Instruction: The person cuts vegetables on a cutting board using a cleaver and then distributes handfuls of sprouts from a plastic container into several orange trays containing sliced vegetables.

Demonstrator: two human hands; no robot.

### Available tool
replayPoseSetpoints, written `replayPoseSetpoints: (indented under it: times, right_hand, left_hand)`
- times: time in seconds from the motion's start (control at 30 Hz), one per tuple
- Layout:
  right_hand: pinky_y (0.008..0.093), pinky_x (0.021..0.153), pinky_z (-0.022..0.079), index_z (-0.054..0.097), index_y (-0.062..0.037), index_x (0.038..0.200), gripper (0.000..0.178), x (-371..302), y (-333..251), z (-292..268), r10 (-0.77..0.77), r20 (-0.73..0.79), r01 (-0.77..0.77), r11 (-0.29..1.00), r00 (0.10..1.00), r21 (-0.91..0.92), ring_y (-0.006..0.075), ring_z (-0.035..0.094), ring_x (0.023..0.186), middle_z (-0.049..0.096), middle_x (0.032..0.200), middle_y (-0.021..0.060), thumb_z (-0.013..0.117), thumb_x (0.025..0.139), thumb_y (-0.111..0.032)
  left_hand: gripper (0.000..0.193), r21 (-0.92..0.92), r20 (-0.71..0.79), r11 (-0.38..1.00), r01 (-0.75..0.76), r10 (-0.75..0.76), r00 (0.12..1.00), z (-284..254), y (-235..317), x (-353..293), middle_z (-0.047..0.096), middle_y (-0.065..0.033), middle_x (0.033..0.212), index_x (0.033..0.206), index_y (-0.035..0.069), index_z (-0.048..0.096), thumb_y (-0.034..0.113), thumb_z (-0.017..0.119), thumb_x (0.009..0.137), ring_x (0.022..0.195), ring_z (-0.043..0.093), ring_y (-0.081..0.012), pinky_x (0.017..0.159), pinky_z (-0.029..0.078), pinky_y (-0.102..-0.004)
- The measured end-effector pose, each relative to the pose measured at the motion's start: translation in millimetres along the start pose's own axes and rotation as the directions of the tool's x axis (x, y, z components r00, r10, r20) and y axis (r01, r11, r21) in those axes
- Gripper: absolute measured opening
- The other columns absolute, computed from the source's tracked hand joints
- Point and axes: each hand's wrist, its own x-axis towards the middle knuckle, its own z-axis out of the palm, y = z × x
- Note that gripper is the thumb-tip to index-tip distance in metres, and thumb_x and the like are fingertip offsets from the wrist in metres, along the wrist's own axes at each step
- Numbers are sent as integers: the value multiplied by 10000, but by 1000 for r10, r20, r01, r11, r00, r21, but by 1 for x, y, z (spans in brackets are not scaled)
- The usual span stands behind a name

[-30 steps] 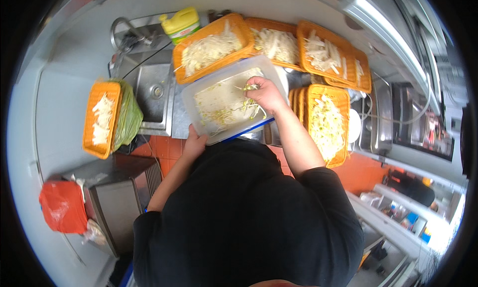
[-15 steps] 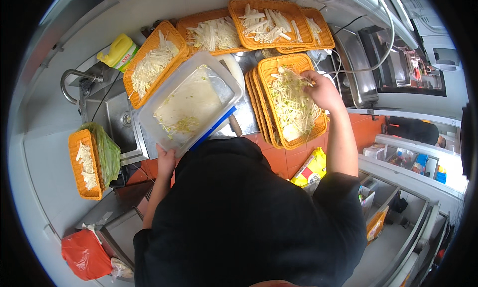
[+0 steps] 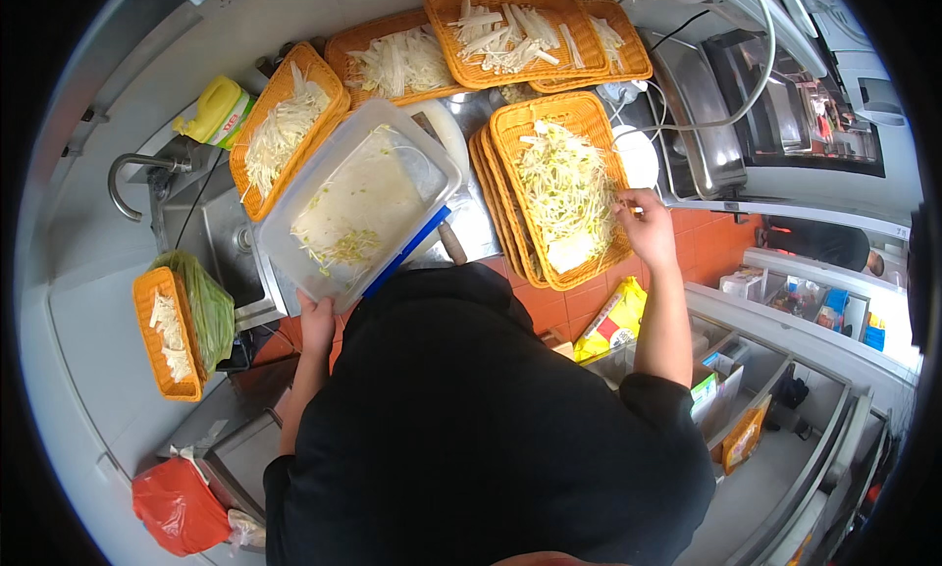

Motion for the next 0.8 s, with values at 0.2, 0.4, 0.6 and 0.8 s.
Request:
replayPoseSetpoints:
  times: [0.2,0.4,0.6,0.8]
  right_hand:
    - [407,778,543,678,-42,1048,251,-14,-17,33,-65,145,81,991,987,-109,344,664,846,646,939,165,765,819,-98]
    - [447,814,544,715,-55,1114,269,26,-5,60,-143,-219,119,986,965,-118,377,664,905,667,979,188,689,850,-105]
    - [440,824,549,746,-90,1028,247,-12,-20,31,-68,133,101,959,989,-263,390,669,955,688,982,173,652,801,-69]
    - [391,768,542,719,-11,1015,220,-1,-90,27,-329,-67,319,939,942,-126,330,662,832,668,889,163,622,825,43]
  left_hand:
    - [537,1,-20,1000,3,-3,1000,3,5,-1,519,-134,1284,1390,0,388,-6,485,862,1179,528,-237,1034,428,-341]
    - [540,5,3,1000,-15,15,1000,1,3,2,521,-146,1294,1392,-8,393,1,497,862,1189,524,-254,1052,419,-354]
    - [540,81,-54,996,-26,31,998,1,1,-6,554,-151,1281,1406,5,389,53,551,892,1182,547,-263,1021,453,-362]
    - [488,-235,-54,971,36,-50,997,17,29,-11,560,-156,1239,1357,18,399,6,588,907,1161,580,-253,973,511,-386]
